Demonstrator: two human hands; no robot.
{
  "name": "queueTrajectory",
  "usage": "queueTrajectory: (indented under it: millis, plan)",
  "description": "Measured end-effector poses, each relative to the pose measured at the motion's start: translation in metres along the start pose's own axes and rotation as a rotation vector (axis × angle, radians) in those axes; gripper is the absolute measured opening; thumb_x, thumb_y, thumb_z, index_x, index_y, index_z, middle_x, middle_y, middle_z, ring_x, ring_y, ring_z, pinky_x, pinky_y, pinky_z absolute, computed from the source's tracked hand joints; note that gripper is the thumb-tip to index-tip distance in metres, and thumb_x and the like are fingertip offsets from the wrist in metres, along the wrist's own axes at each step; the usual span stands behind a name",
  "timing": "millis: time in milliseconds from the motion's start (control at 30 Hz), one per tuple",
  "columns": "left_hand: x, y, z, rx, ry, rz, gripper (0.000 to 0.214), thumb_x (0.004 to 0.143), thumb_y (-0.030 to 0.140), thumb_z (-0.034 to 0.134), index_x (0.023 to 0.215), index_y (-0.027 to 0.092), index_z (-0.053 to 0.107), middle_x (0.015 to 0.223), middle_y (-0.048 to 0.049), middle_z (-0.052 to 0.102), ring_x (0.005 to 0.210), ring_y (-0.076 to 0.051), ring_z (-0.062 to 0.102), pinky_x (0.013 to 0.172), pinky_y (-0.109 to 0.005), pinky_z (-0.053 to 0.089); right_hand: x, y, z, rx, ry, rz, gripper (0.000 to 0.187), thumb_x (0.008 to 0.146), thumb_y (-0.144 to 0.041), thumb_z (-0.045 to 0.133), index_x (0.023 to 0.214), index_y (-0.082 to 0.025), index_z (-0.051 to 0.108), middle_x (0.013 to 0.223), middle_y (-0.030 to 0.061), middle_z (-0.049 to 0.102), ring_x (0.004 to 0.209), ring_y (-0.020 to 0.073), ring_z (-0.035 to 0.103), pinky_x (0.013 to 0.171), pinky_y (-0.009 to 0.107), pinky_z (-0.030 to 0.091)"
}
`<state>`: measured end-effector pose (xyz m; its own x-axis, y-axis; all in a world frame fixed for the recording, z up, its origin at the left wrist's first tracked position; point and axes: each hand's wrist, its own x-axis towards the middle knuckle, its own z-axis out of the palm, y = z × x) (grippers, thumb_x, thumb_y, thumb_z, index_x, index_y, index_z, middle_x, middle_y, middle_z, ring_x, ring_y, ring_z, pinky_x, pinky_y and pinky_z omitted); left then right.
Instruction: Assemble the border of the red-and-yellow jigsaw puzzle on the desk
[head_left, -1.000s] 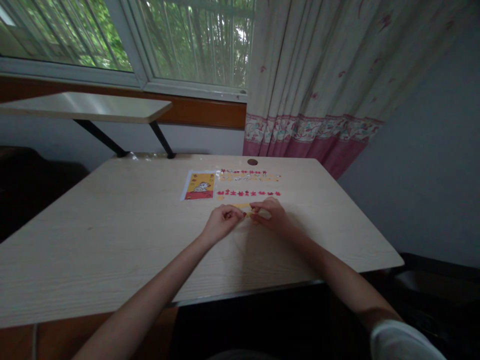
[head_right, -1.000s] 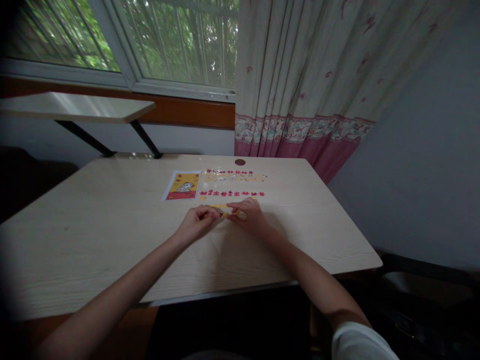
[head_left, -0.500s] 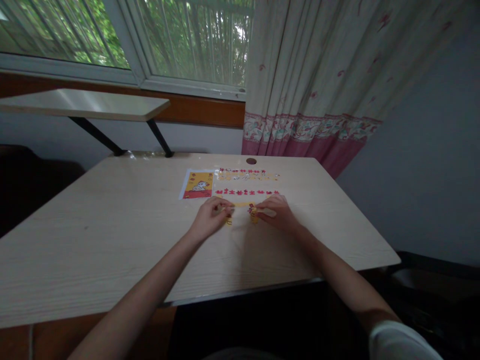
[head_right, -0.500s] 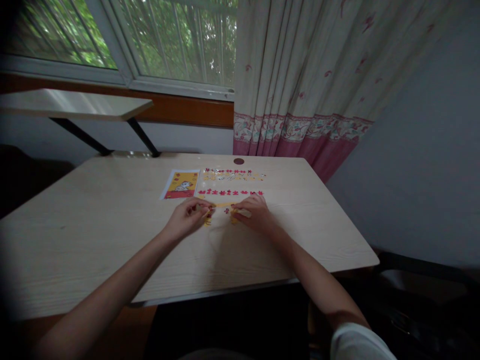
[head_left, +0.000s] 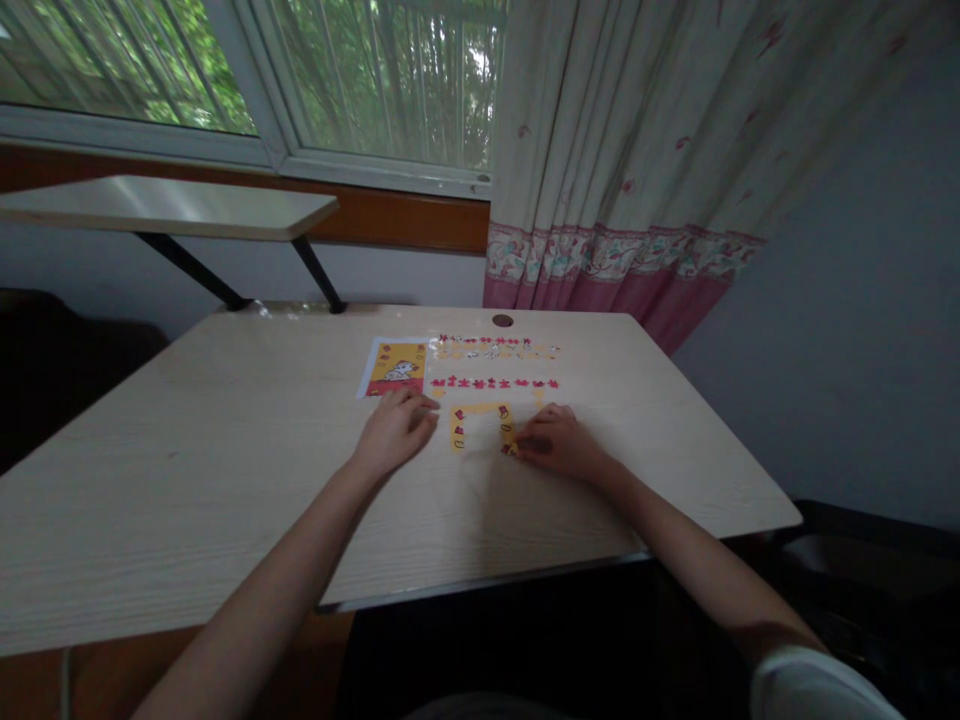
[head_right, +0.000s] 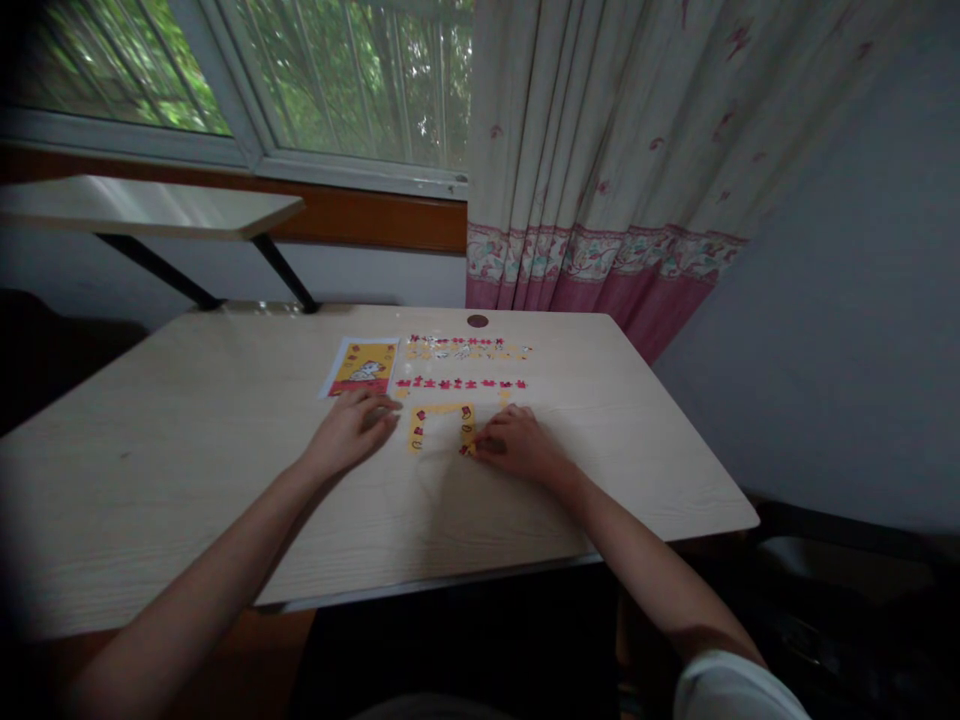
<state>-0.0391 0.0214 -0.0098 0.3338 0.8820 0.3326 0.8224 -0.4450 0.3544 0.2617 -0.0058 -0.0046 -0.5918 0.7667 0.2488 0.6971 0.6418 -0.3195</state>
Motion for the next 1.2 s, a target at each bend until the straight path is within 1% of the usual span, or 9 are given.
queueTrajectory:
  millis: [100, 233, 500, 667, 800, 933, 1000, 1100, 1200]
  plan:
    - [0.0, 0.0, -0.001, -0.008, -0.001, -0.004, 0.025, 0.085, 0.032, 0.048, 0.096, 0.018, 0.065, 0.094, -0.0079, 0.056, 0.092, -0.025, 0.05, 0.083, -0.04, 0.042, 0.0, 0.0, -0.001, 0.009, 0.009, -0.005, 0.024, 0.077, -0.042, 0.065, 0.096, -0.027, 0.069, 0.094, 0.0034, 0.067, 0.093, 0.0208, 0.053, 0.084, 0.036, 0.034]
    - [0.0, -0.001, 0.0, -0.014, 0.004, 0.0, 0.025, 0.085, 0.032, 0.048, 0.097, 0.018, 0.065, 0.093, -0.008, 0.055, 0.092, -0.024, 0.051, 0.083, -0.04, 0.042, 0.001, -0.001, 0.001, 0.052, 0.014, -0.054, 0.02, 0.082, -0.036, 0.06, 0.097, -0.026, 0.068, 0.098, 0.0024, 0.067, 0.095, 0.0186, 0.054, 0.087, 0.035, 0.034]
    - [0.0, 0.002, 0.0, 0.014, -0.004, 0.012, 0.026, 0.085, 0.032, 0.047, 0.096, 0.017, 0.065, 0.092, -0.0087, 0.055, 0.091, -0.025, 0.05, 0.082, -0.04, 0.042, 0.002, 0.002, 0.008, 0.036, 0.013, -0.15, 0.016, 0.086, -0.03, 0.055, 0.096, -0.03, 0.069, 0.102, -0.0003, 0.068, 0.097, 0.0183, 0.053, 0.09, 0.036, 0.033]
    - [-0.001, 0.002, 0.002, 0.007, -0.005, 0.015, 0.027, 0.085, 0.033, 0.047, 0.096, 0.017, 0.065, 0.093, -0.0087, 0.056, 0.091, -0.025, 0.05, 0.082, -0.04, 0.043, 0.001, 0.001, 0.009, -0.012, 0.012, -0.164, 0.018, 0.087, -0.031, 0.054, 0.096, -0.029, 0.069, 0.099, 0.0011, 0.069, 0.095, 0.0198, 0.052, 0.088, 0.037, 0.033]
    - [-0.001, 0.002, 0.003, 0.012, -0.007, 0.003, 0.027, 0.085, 0.033, 0.047, 0.097, 0.018, 0.065, 0.095, -0.0084, 0.057, 0.09, -0.025, 0.05, 0.083, -0.041, 0.042, 0.002, -0.001, 0.008, -0.007, 0.006, -0.168, 0.017, 0.087, -0.03, 0.054, 0.095, -0.028, 0.069, 0.095, 0.0022, 0.069, 0.095, 0.0189, 0.053, 0.089, 0.036, 0.033]
    - [-0.001, 0.002, 0.003, 0.008, -0.008, 0.009, 0.027, 0.084, 0.033, 0.047, 0.096, 0.018, 0.066, 0.095, -0.0085, 0.057, 0.091, -0.025, 0.05, 0.083, -0.041, 0.042, 0.003, -0.001, 0.004, 0.02, -0.004, -0.182, 0.017, 0.087, -0.029, 0.054, 0.096, -0.028, 0.069, 0.097, 0.0017, 0.069, 0.096, 0.0183, 0.053, 0.09, 0.035, 0.034]
    - [0.0, 0.002, 0.003, 0.011, -0.017, 0.014, 0.027, 0.085, 0.033, 0.046, 0.096, 0.018, 0.066, 0.096, -0.0085, 0.057, 0.091, -0.025, 0.05, 0.084, -0.041, 0.042, 0.004, 0.0, 0.003, 0.067, -0.014, -0.175, 0.018, 0.088, -0.03, 0.053, 0.096, -0.028, 0.068, 0.097, 0.0008, 0.069, 0.093, 0.0171, 0.053, 0.089, 0.034, 0.035]
    - [0.0, 0.002, 0.003, 0.012, -0.02, 0.01, 0.026, 0.085, 0.032, 0.046, 0.096, 0.019, 0.065, 0.096, -0.0082, 0.058, 0.091, -0.025, 0.05, 0.084, -0.041, 0.042, 0.005, 0.001, 0.005, 0.126, -0.011, -0.122, 0.02, 0.09, -0.03, 0.05, 0.095, -0.026, 0.068, 0.09, 0.001, 0.07, 0.086, 0.016, 0.054, 0.086, 0.032, 0.037]
    - [0.0, 0.001, 0.003, 0.012, -0.013, 0.017, 0.025, 0.084, 0.031, 0.047, 0.096, 0.019, 0.065, 0.095, -0.008, 0.058, 0.091, -0.025, 0.05, 0.084, -0.04, 0.042, 0.006, 0.003, 0.009, 0.132, 0.018, -0.072, 0.019, 0.087, -0.032, 0.054, 0.095, -0.023, 0.068, 0.086, 0.0022, 0.069, 0.084, 0.017, 0.053, 0.083, 0.032, 0.038]
